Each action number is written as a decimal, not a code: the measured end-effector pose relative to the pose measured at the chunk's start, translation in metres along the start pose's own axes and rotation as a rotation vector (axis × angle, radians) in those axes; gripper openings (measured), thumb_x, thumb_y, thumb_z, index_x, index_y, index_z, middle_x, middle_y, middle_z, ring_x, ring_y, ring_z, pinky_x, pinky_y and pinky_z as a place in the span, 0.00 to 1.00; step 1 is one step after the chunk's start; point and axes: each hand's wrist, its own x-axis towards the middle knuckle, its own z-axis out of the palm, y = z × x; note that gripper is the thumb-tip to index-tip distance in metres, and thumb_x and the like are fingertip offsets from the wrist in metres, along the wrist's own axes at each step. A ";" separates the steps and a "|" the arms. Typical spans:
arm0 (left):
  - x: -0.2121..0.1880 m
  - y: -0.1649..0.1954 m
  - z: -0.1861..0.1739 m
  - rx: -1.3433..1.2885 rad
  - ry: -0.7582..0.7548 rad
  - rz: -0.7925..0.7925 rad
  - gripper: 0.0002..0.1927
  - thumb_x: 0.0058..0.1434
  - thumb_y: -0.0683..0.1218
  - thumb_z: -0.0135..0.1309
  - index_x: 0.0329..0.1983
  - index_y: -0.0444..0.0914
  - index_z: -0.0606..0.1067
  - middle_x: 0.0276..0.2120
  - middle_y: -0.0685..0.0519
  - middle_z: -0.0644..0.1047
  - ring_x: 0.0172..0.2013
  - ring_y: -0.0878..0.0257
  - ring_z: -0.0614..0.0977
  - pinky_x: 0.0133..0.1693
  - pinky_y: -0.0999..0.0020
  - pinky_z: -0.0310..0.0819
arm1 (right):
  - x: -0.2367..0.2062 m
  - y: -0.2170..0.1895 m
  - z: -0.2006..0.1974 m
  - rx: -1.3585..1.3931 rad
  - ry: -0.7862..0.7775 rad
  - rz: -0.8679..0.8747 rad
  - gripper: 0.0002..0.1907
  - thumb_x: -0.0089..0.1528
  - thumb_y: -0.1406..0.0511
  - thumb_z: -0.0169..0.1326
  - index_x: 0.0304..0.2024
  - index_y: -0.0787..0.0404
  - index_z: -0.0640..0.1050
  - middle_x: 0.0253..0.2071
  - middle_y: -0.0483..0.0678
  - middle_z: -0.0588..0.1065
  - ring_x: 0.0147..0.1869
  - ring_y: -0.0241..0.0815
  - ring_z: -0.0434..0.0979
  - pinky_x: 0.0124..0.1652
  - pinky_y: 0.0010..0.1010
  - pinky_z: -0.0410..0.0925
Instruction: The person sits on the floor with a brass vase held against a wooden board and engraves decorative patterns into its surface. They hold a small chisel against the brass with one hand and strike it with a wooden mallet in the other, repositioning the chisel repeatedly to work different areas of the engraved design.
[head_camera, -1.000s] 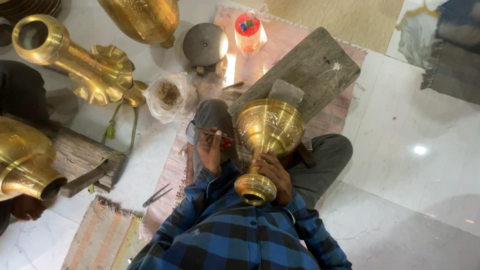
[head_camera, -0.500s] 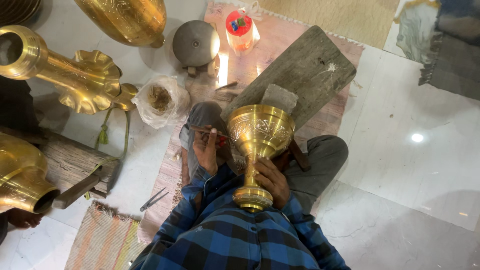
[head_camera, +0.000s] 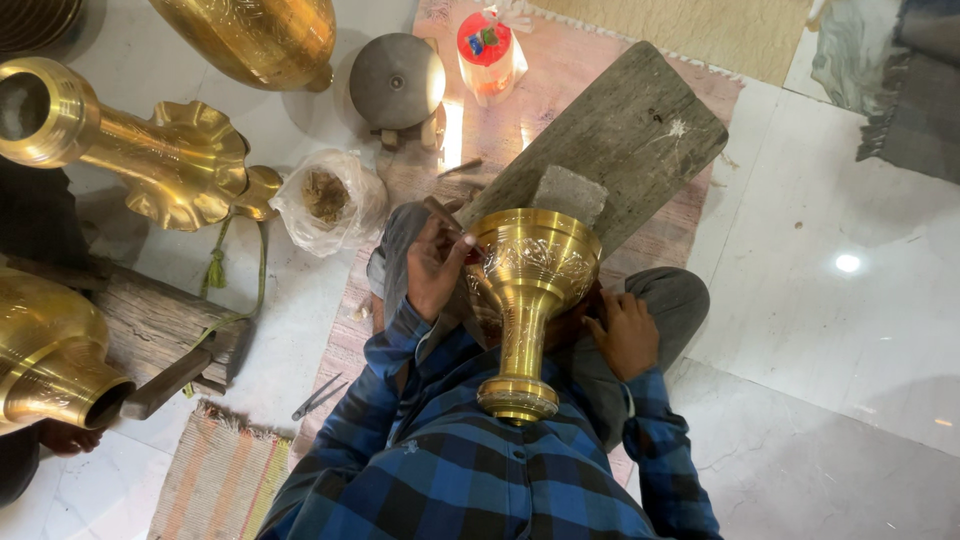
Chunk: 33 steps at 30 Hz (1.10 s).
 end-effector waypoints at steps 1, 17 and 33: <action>0.005 0.002 0.000 -0.003 -0.011 -0.005 0.27 0.69 0.40 0.55 0.69 0.29 0.64 0.36 0.46 0.82 0.37 0.59 0.87 0.40 0.65 0.89 | 0.004 -0.003 0.002 -0.033 -0.014 0.021 0.29 0.56 0.55 0.65 0.56 0.60 0.76 0.48 0.54 0.75 0.52 0.56 0.74 0.46 0.45 0.70; 0.038 0.027 -0.004 -0.107 -0.111 0.030 0.24 0.70 0.43 0.55 0.67 0.30 0.67 0.48 0.46 0.82 0.34 0.62 0.87 0.35 0.66 0.88 | -0.043 0.029 -0.007 1.367 0.160 0.668 0.24 0.72 0.57 0.51 0.63 0.68 0.72 0.39 0.49 0.73 0.33 0.35 0.73 0.29 0.27 0.66; 0.047 0.030 0.032 0.030 -0.467 -0.004 0.27 0.67 0.40 0.63 0.68 0.33 0.70 0.38 0.48 0.84 0.39 0.65 0.86 0.44 0.70 0.85 | -0.090 -0.017 -0.002 1.037 0.451 0.387 0.23 0.69 0.72 0.53 0.66 0.66 0.65 0.51 0.50 0.72 0.53 0.37 0.71 0.52 0.27 0.67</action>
